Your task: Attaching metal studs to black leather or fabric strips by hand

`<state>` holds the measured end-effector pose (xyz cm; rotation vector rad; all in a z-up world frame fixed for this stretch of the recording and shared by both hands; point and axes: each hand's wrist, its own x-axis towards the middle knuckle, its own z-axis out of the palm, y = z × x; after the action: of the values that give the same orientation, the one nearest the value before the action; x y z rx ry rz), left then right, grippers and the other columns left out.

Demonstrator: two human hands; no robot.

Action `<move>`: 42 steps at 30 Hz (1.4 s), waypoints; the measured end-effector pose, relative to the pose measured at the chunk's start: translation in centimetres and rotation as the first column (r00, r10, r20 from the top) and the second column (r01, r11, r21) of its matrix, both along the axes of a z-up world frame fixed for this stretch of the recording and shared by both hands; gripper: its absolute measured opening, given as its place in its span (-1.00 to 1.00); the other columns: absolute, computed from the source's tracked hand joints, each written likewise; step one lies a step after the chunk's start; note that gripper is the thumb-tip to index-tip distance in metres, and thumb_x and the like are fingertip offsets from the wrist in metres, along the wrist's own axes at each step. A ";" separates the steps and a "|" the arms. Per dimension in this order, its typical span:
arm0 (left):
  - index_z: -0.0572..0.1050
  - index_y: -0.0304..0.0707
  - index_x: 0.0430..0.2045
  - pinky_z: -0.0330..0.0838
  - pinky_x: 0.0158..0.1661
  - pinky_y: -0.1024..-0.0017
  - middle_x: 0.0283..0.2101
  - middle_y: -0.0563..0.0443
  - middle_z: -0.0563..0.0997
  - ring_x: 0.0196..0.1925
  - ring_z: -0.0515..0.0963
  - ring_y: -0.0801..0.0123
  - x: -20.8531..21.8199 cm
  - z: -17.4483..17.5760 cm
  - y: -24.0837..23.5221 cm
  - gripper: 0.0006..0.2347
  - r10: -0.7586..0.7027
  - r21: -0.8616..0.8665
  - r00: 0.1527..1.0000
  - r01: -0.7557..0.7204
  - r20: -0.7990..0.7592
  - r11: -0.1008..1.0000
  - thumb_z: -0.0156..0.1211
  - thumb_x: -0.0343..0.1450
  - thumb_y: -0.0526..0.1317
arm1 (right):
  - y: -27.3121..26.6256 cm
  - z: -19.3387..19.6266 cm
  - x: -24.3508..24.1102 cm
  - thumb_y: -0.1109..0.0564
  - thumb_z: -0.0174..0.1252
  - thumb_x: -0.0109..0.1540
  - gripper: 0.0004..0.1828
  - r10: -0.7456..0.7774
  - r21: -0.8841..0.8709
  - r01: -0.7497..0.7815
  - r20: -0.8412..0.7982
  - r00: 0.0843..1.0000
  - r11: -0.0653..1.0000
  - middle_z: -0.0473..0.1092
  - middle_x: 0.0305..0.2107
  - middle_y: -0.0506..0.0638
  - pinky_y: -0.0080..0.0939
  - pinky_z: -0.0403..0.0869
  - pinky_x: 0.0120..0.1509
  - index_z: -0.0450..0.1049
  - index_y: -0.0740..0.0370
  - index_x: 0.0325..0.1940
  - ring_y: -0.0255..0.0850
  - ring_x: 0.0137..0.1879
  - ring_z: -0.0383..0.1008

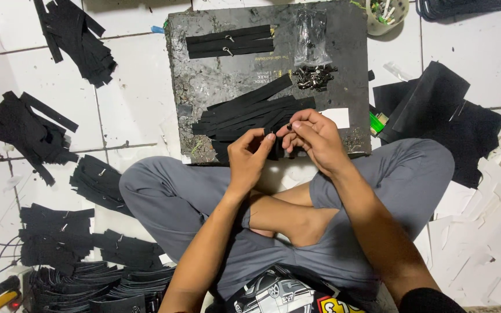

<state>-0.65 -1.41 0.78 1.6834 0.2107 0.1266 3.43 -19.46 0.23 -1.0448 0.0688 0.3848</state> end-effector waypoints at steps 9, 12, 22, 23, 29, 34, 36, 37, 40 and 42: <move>0.70 -0.19 -0.37 0.52 -0.39 0.43 -0.54 -0.02 0.67 -0.41 0.57 0.52 -0.1 -0.9 0.2 -0.97 0.007 0.000 1.000 -0.007 -0.022 1.000 0.38 0.41 -0.28 | -0.1 0.5 0.1 0.20 0.12 0.36 -0.65 0.013 -0.173 0.025 0.213 0.977 0.985 0.51 -0.11 0.44 -0.15 0.64 -0.11 0.32 0.55 0.12 -0.03 -0.19 0.61; 0.69 -0.18 -0.36 0.53 -0.36 0.41 -0.52 -0.02 0.67 -0.39 0.58 0.51 -0.2 -1.1 0.2 -0.98 -0.001 0.001 1.000 0.001 -0.017 1.000 0.38 0.41 -0.29 | -0.1 0.3 -0.1 0.25 0.14 0.34 -0.79 -0.010 -0.168 0.044 0.198 0.980 0.985 0.53 -0.19 0.36 -0.19 0.63 -0.13 0.42 0.49 -0.01 -0.09 -0.21 0.61; 0.69 -0.20 -0.36 0.51 -0.39 0.39 -0.54 -0.04 0.66 -0.42 0.58 0.48 -0.3 -0.9 0.4 -0.96 -0.018 -0.022 1.000 0.018 -0.002 1.000 0.38 0.41 -0.27 | 0.7 0.1 -0.5 0.29 0.20 0.30 -0.82 -0.080 -0.078 0.093 0.155 0.985 0.993 0.52 -0.22 0.39 -0.26 0.63 -0.17 0.46 0.49 -0.07 -0.10 -0.22 0.60; 0.69 -0.19 -0.37 0.51 -0.39 0.40 -0.55 -0.04 0.66 -0.43 0.57 0.49 -0.3 -1.0 0.4 -0.97 -0.021 -0.022 1.000 0.022 0.003 1.000 0.38 0.41 -0.27 | 0.7 -0.1 -0.5 0.32 0.22 0.28 -0.85 -0.093 -0.057 0.101 0.132 0.987 0.993 0.51 -0.20 0.39 -0.27 0.61 -0.15 0.45 0.46 -0.12 -0.09 -0.20 0.61; 0.68 -0.19 -0.36 0.51 -0.38 0.40 -0.53 -0.04 0.67 -0.41 0.59 0.48 -0.4 -0.5 0.1 -0.96 -0.024 -0.018 1.000 0.024 0.006 1.000 0.37 0.42 -0.26 | 1.3 1.1 -0.9 0.31 0.24 0.24 -0.86 -0.131 -0.067 0.136 0.075 0.989 0.988 0.54 -0.16 0.35 -0.36 0.55 -0.06 0.46 0.39 -0.15 -0.15 -0.13 0.60; 0.65 -0.20 -0.31 0.50 -0.38 0.32 -0.49 -0.09 0.68 -0.40 0.58 0.43 -0.5 0.3 -0.2 -0.93 -0.029 0.016 1.000 0.029 -0.001 0.999 0.31 0.45 -0.24 | 2.1 1.5 -1.2 0.30 0.22 0.26 -0.86 -0.152 -0.097 0.158 0.071 0.986 0.983 0.56 -0.16 0.33 -0.38 0.52 -0.08 0.48 0.41 -0.11 -0.20 -0.16 0.58; 0.48 -0.23 -0.04 0.53 -0.29 0.37 -0.50 -0.06 0.67 -0.40 0.58 0.40 -0.5 0.8 -0.2 -0.79 -0.069 -0.072 0.997 0.067 -0.025 0.995 0.22 0.45 -0.31 | 2.3 1.5 -1.5 0.22 0.24 0.27 -0.69 -0.139 -0.159 0.156 0.114 0.984 0.975 0.57 -0.11 0.27 -0.40 0.50 0.00 0.47 0.39 0.08 -0.23 -0.09 0.58; 0.48 -0.23 -0.04 0.53 -0.29 0.37 -0.50 -0.06 0.67 -0.40 0.58 0.40 -0.5 0.5 -0.2 -0.79 -0.069 -0.072 0.997 0.067 -0.026 0.995 0.22 0.45 -0.31 | 2.3 1.6 -1.6 0.22 0.24 0.27 -0.69 -0.139 -0.160 0.156 0.113 0.984 0.975 0.57 -0.11 0.27 -0.40 0.50 0.00 0.47 0.39 0.08 -0.23 -0.09 0.58; 0.60 -0.10 -0.18 0.54 -0.34 0.43 -0.53 0.00 0.69 -0.42 0.61 0.47 -0.3 -0.3 -0.2 -0.88 -0.083 -0.015 0.997 0.083 -0.005 0.996 0.24 0.45 -0.32 | 2.4 1.9 -1.7 0.18 0.24 0.29 -0.64 -0.089 -0.286 0.149 0.214 0.973 0.947 0.57 -0.10 0.25 -0.31 0.52 0.07 0.47 0.37 0.14 -0.24 -0.05 0.57; 0.66 -0.13 -0.28 0.53 -0.35 0.47 -0.54 0.00 0.69 -0.45 0.62 0.51 -0.3 -0.8 -0.5 -0.92 -0.068 -0.101 0.995 0.061 -0.070 0.993 0.30 0.42 -0.32 | 2.7 1.8 -1.8 0.22 0.24 0.30 -0.68 -0.034 -0.404 0.185 0.352 0.935 0.896 0.59 -0.11 0.20 -0.27 0.53 0.08 0.53 0.32 0.13 -0.23 -0.02 0.59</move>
<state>-0.93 -1.93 -0.04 1.5961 0.2140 0.0060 1.65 -16.78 1.99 -1.5296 -0.0985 0.0772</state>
